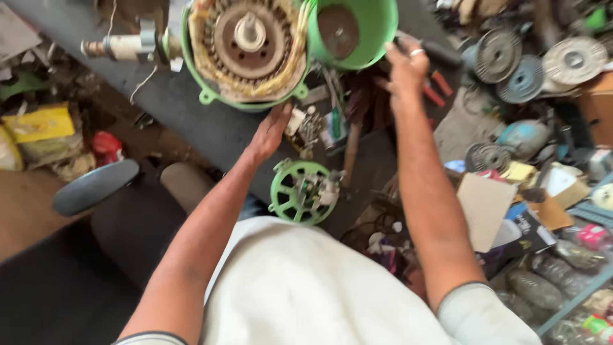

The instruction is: The person disassembles a green electric motor on a workbench, removing screws and separating components. They then use a handheld angle grinder to smooth the motor's central shaft.

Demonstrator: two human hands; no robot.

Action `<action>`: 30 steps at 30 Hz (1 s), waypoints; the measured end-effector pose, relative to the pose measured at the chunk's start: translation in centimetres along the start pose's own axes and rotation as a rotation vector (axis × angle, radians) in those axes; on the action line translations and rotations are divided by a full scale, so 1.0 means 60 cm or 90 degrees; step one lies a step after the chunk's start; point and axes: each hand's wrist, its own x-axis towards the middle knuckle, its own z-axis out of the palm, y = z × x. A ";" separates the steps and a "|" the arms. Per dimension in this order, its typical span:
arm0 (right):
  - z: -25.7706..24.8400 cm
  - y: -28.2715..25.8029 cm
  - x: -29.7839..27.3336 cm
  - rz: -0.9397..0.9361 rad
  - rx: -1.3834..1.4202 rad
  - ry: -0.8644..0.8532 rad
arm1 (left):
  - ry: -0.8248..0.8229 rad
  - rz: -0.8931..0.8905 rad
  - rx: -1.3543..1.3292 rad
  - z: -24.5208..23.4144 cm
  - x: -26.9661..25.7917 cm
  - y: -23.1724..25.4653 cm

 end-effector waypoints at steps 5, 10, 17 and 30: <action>-0.027 0.013 -0.128 -0.058 -0.042 -0.117 | 0.052 0.038 -0.028 -0.007 0.003 -0.009; -0.017 0.058 -0.226 -0.112 -0.276 -0.190 | 0.143 0.030 0.060 -0.014 -0.036 0.012; 0.061 0.082 -0.232 -0.210 -0.493 -0.277 | 0.177 0.020 0.217 0.000 -0.072 0.090; 0.082 0.133 -0.203 -0.317 -0.521 -0.245 | 0.273 0.019 0.260 0.042 -0.064 0.099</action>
